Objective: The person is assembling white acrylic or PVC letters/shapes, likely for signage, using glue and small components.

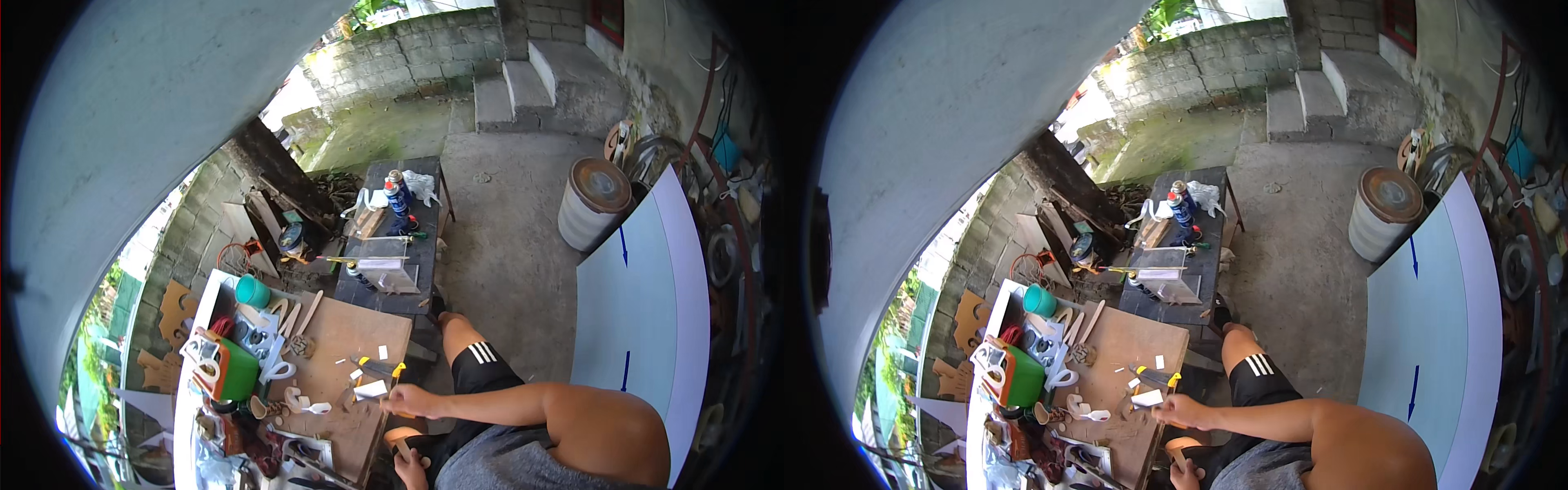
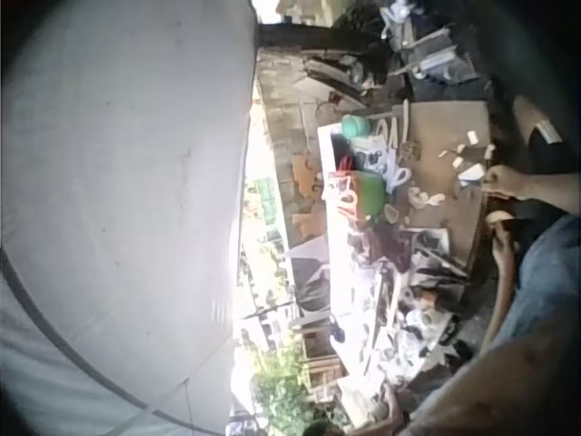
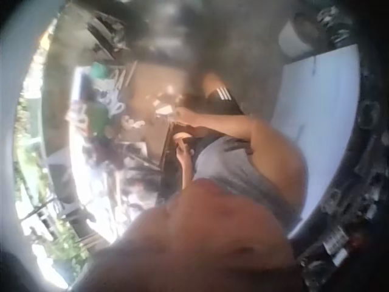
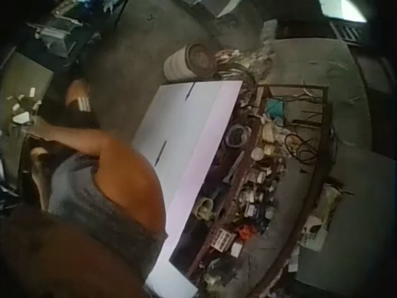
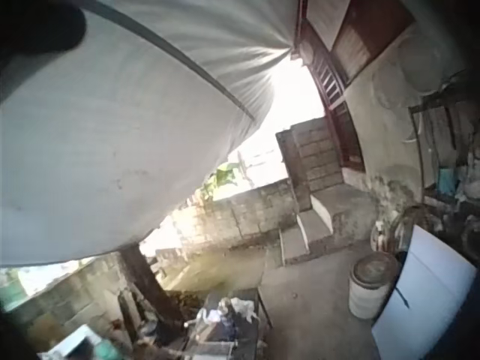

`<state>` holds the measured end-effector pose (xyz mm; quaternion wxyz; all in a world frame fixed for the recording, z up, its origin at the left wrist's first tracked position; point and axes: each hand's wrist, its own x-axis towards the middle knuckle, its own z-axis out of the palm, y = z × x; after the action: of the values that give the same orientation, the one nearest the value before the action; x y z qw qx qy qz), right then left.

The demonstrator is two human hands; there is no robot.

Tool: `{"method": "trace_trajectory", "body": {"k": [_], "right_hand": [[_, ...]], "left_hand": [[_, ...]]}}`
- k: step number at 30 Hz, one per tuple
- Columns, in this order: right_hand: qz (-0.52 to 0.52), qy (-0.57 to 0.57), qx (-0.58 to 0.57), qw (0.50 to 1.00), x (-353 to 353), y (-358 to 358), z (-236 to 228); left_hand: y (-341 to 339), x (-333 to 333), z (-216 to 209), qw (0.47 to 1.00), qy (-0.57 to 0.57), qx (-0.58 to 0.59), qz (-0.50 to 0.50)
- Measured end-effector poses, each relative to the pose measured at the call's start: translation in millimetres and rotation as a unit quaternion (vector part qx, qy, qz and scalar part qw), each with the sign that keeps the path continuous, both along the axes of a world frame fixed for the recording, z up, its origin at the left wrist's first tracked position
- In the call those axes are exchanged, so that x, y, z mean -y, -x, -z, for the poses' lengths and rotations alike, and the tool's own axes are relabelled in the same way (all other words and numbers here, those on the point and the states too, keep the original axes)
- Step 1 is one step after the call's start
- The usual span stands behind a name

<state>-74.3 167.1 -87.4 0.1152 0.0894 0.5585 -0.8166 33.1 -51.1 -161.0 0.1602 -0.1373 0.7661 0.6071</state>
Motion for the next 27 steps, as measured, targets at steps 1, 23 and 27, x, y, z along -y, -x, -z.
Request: {"method": "trace_trajectory", "body": {"k": [1,23,27], "right_hand": [[-0.025,0.010,0.016,1.000,5,-8,9],[-0.215,0.002,0.030,0.976,-12,-37,76],[-0.213,0.040,0.004,0.976,-6,-34,79]], "left_hand": [[1,-3,-5,1.000,0.005,-0.001,0.009],[11,-2,-6,0.948,0.264,-0.058,0.167],[23,16,15,0.961,0.228,0.071,0.141]]}}
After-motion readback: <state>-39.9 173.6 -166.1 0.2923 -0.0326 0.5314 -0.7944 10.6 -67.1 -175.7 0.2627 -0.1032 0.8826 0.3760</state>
